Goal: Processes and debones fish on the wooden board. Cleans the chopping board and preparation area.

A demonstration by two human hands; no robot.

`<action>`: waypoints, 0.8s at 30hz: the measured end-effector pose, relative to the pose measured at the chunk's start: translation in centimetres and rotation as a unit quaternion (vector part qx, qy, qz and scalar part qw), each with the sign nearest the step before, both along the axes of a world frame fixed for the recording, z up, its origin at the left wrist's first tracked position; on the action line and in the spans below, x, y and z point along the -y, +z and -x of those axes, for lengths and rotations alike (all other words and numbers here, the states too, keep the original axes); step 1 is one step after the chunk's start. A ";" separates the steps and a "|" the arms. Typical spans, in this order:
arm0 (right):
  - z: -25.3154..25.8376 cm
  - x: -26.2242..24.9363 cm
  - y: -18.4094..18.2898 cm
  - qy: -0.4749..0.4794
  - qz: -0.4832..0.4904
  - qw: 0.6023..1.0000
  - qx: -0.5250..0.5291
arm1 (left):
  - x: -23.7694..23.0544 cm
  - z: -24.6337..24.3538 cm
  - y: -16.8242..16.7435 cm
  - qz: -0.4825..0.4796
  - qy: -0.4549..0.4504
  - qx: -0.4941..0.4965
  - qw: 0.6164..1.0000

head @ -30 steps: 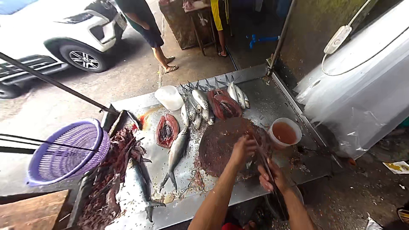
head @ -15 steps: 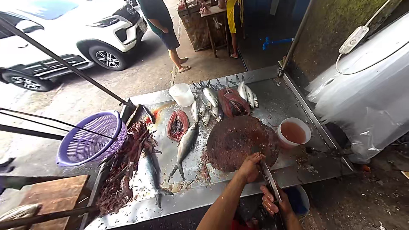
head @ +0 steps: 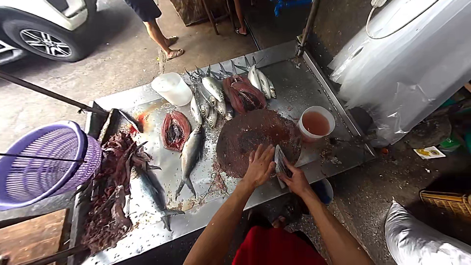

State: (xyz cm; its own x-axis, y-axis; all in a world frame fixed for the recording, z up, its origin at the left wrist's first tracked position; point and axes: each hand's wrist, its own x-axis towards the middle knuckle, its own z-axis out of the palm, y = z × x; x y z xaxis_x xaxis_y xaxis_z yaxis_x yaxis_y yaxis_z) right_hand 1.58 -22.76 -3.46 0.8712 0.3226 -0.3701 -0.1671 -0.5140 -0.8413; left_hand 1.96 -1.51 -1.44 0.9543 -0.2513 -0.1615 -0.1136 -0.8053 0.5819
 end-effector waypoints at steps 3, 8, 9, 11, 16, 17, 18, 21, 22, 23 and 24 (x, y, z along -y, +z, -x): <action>-0.5 -1.6 -0.4 0.020 0.104 0.994 0.010 | 0.9 -0.7 -1.4 -0.106 -0.065 -0.053 0.991; 2.1 0.6 0.9 0.122 0.120 0.984 -0.041 | 3.0 4.9 -1.7 -0.168 -0.037 0.033 0.985; 2.5 1.5 1.2 0.148 0.118 0.980 -0.052 | 3.7 6.3 -1.3 -0.173 -0.027 0.041 0.984; 0.9 2.2 1.2 0.174 0.129 0.975 -0.054 | 4.7 5.7 -1.3 -0.171 -0.003 0.046 0.984; -3.8 -0.9 1.1 0.106 0.163 0.981 -0.020 | 4.4 -2.2 -1.1 -0.161 0.005 -0.039 0.986; -2.5 -1.0 1.9 0.108 0.175 0.978 -0.036 | 4.8 -0.6 -1.0 -0.160 0.021 -0.022 0.987; -0.5 -0.4 2.6 0.128 0.183 0.973 -0.057 | 5.3 2.2 -0.8 -0.156 0.040 0.002 0.987; 1.3 1.3 2.6 0.185 0.184 0.963 -0.068 | 6.4 6.3 -0.8 -0.165 0.076 0.048 0.982; 0.1 1.0 2.2 0.176 0.189 0.965 -0.055 | 6.3 4.8 -1.0 -0.157 0.077 0.046 0.983; -1.8 0.3 2.0 0.159 0.201 0.966 -0.043 | 5.9 2.2 -1.2 -0.151 0.069 0.032 0.986; -3.8 -0.5 1.9 0.138 0.214 0.966 -0.031 | 5.3 -0.8 -1.2 -0.148 0.048 -0.004 0.988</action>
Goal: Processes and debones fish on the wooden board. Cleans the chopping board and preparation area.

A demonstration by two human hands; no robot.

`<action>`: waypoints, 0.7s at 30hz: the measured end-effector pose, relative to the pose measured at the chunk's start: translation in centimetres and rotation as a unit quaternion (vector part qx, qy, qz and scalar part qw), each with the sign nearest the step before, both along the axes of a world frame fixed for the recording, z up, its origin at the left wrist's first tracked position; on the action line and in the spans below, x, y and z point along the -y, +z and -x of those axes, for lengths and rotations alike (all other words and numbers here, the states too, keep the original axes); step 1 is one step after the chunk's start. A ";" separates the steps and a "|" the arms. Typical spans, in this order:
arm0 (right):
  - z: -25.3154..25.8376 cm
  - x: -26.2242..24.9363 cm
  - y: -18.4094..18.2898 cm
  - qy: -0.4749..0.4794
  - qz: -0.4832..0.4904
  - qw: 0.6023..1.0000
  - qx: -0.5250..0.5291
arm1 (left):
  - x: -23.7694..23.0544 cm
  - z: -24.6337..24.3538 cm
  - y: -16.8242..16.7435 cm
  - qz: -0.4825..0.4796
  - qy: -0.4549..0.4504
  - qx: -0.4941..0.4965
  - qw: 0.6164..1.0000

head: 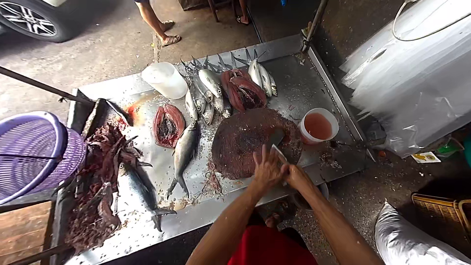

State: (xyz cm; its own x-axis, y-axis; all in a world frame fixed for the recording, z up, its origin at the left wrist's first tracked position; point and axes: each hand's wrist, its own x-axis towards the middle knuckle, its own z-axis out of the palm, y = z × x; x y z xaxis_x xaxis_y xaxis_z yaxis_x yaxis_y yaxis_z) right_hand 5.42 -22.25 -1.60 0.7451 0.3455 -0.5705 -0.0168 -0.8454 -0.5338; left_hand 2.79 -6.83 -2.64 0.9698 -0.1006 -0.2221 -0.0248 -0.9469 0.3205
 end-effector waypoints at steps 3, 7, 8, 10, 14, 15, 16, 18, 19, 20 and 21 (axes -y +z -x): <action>-2.7 -0.8 0.4 -0.041 0.018 0.999 0.027 | -0.7 -4.4 0.9 -0.013 -0.048 -0.057 0.997; 1.6 3.3 1.9 -0.157 -0.108 0.980 0.054 | -2.9 -2.5 3.8 0.052 0.007 0.003 0.999; 2.9 4.3 2.2 -0.204 -0.144 0.967 0.051 | -3.6 -3.4 3.8 0.068 0.028 0.012 0.997; 5.7 5.7 2.7 -0.275 -0.200 0.939 0.040 | -4.1 -6.3 2.0 0.078 0.059 0.023 0.995; 10.2 7.0 3.3 -0.341 -0.234 0.909 0.055 | -3.2 -12.4 -2.3 0.071 0.008 0.013 0.997; 11.3 7.4 3.3 -0.352 -0.231 0.905 0.055 | -3.0 -13.1 -3.2 0.074 -0.010 0.004 0.997; 12.4 8.0 3.4 -0.363 -0.227 0.903 0.051 | -2.8 -13.1 -4.0 0.085 -0.022 -0.003 0.996; 14.3 9.0 3.4 -0.372 -0.217 0.902 0.038 | -2.4 -11.6 -4.6 0.100 -0.011 -0.002 0.995; 14.8 9.3 3.2 -0.368 -0.214 0.904 0.028 | -2.5 -10.6 -4.4 0.091 0.002 0.005 0.996; 15.2 9.5 2.9 -0.359 -0.213 0.908 0.017 | -2.8 -9.4 -4.3 0.075 0.014 0.010 0.997; 15.5 9.5 2.3 -0.345 -0.216 0.913 0.012 | -3.4 -7.9 -4.0 0.059 0.029 0.007 0.998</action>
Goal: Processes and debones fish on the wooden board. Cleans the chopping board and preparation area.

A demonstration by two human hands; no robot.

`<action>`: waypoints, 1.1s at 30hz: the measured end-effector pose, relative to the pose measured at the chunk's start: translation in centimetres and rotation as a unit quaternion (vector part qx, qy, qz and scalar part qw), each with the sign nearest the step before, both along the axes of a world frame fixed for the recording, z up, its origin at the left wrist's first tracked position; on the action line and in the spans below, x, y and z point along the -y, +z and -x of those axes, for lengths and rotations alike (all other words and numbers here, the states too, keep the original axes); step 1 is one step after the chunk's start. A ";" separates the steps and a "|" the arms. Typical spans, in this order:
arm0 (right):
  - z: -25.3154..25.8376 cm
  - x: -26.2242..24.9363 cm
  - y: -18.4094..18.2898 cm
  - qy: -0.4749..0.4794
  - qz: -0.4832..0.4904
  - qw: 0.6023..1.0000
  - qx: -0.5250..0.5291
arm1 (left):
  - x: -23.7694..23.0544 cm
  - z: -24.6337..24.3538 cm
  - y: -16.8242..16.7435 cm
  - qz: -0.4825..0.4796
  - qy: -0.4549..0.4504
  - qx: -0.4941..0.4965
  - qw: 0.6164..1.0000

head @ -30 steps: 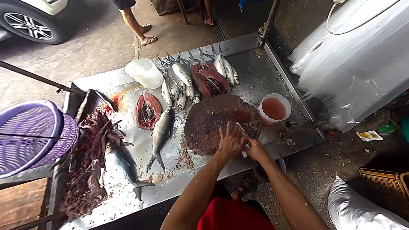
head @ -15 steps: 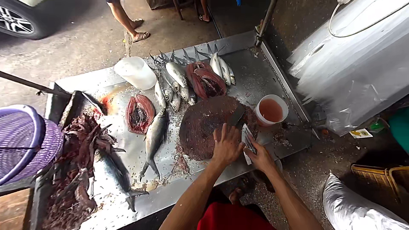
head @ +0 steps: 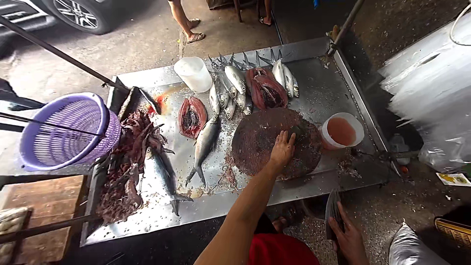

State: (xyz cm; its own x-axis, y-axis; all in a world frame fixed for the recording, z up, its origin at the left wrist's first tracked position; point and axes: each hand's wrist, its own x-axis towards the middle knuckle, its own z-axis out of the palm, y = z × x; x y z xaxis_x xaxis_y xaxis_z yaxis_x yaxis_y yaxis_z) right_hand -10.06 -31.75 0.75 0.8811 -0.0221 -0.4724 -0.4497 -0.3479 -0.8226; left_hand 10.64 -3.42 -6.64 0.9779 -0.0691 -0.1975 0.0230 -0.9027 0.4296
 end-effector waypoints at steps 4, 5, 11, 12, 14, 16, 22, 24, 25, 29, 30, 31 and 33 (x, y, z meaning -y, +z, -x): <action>-1.2 -2.0 -2.0 0.099 0.000 0.995 0.024 | -4.9 9.1 0.2 -0.011 0.122 0.049 0.991; -1.6 -3.1 -2.3 0.119 -0.006 0.993 0.021 | -6.5 11.2 0.0 -0.016 0.149 0.073 0.986; -4.1 -11.7 -1.7 0.225 -0.016 0.974 0.002 | -10.0 14.3 0.4 -0.031 0.154 0.090 0.983; -4.6 -13.3 -1.5 0.226 -0.019 0.974 0.009 | -9.7 14.9 0.3 -0.031 0.138 0.084 0.986; -5.3 -15.9 -1.4 0.219 -0.018 0.975 0.028 | -9.3 16.0 0.1 -0.011 0.116 0.086 0.990; -6.3 -18.2 -1.8 0.219 0.012 0.974 0.046 | -10.2 15.6 1.0 0.053 0.111 0.061 0.991; -7.9 -23.4 -2.9 0.286 0.123 0.949 0.045 | -15.7 16.2 4.5 0.152 0.149 0.110 0.971; -8.4 -24.7 -3.3 0.288 0.157 0.944 0.036 | -15.9 16.4 4.3 0.089 0.049 0.071 0.992; -8.8 -25.2 -3.3 0.287 0.172 0.942 0.032 | -15.7 15.8 4.0 0.063 -0.005 0.039 0.997; -9.5 -25.9 -3.3 0.294 0.203 0.933 0.035 | -15.0 12.9 2.4 -0.020 -0.099 -0.032 0.994; -9.1 -25.6 -3.4 0.300 0.201 0.932 0.037 | -14.7 13.2 2.4 -0.030 -0.095 -0.035 0.994; -8.5 -25.0 -3.3 0.317 0.196 0.927 0.034 | -14.2 14.3 2.5 -0.036 -0.083 -0.021 0.996; -6.3 -23.3 -2.3 0.366 0.184 0.912 0.007 | -12.8 18.4 3.0 -0.037 -0.055 0.023 0.998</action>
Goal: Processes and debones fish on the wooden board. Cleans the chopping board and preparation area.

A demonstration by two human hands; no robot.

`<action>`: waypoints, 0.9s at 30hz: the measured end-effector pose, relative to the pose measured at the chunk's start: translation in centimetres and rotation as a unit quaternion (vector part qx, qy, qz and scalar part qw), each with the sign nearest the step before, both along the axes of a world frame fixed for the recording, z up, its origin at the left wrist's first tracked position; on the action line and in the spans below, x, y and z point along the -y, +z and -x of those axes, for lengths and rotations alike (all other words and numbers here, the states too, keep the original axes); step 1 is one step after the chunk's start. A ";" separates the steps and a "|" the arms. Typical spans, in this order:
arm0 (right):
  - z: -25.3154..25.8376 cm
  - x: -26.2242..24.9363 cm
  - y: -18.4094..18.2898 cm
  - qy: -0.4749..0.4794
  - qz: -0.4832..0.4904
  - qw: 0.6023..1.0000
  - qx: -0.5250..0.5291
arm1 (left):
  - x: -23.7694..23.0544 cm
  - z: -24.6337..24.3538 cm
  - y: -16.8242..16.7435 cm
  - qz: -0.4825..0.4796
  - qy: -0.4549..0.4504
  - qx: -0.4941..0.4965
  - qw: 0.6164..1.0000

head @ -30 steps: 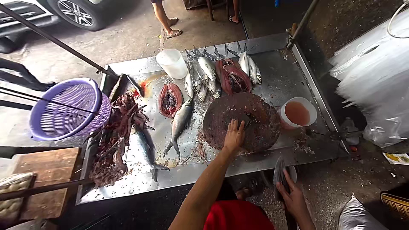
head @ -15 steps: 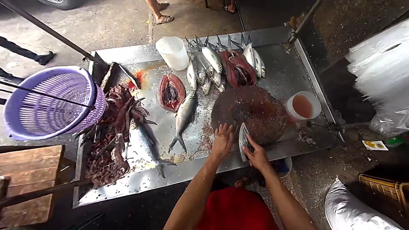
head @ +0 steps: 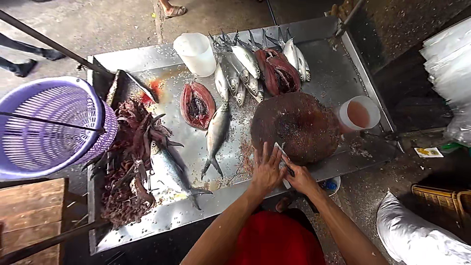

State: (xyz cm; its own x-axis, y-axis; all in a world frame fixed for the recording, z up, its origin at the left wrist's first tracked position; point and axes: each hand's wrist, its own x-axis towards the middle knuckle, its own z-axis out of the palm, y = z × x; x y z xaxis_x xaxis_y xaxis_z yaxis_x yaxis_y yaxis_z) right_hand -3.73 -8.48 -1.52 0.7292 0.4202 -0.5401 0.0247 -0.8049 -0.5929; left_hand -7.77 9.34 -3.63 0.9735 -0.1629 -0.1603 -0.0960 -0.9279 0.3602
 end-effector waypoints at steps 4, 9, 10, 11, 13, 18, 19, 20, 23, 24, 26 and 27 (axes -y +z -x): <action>-1.9 1.0 0.9 0.027 0.002 1.000 -0.007 | 1.4 -0.4 0.6 0.010 0.017 0.001 1.000; -3.1 -1.3 -0.2 -0.034 -0.003 0.999 0.032 | 0.6 -4.7 0.7 -0.024 0.004 -0.027 0.999; -0.7 -0.3 0.4 -0.022 -0.010 1.000 0.006 | 1.4 -1.5 0.8 -0.018 0.021 -0.002 1.000; 1.1 0.6 0.8 -0.012 -0.022 1.000 -0.015 | 2.2 1.3 1.0 -0.013 0.040 0.020 0.999; 0.7 0.8 0.8 -0.006 -0.030 0.999 -0.015 | 2.4 1.8 1.0 -0.012 0.057 0.035 0.998; -5.3 -1.1 -0.8 -0.037 -0.002 0.998 0.042 | 0.9 -6.4 0.0 -0.024 0.011 -0.041 0.999; -3.9 -0.8 -0.5 -0.033 -0.003 0.999 0.033 | 1.1 -4.8 -0.2 -0.021 0.015 -0.022 0.999; -2.1 -0.2 0.1 -0.022 -0.009 1.000 0.015 | 1.5 -2.2 -0.1 -0.014 0.026 0.010 1.000; -1.1 0.2 1.1 0.003 -0.006 1.000 -0.014 | 1.6 0.1 0.3 -0.016 0.043 0.063 0.997; -2.3 -0.3 0.9 -0.002 0.001 1.000 0.000 | 1.2 -1.4 0.3 -0.015 0.038 0.043 0.998; -6.0 -2.0 0.0 -0.030 0.009 0.999 0.039 | 0.5 -6.7 0.4 -0.015 0.032 -0.022 0.999; -6.3 -2.4 -0.6 -0.047 0.014 0.998 0.049 | 0.6 -7.8 0.4 -0.026 0.029 -0.054 0.998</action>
State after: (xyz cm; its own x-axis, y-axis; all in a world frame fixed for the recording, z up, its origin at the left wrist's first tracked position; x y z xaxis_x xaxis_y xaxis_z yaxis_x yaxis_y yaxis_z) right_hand 2.54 -6.10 -2.08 0.8143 0.3333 -0.4752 0.0051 -0.8228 -0.5683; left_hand 0.04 8.72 -3.26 0.9580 -0.0954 -0.2706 -0.0049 -0.9485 0.3168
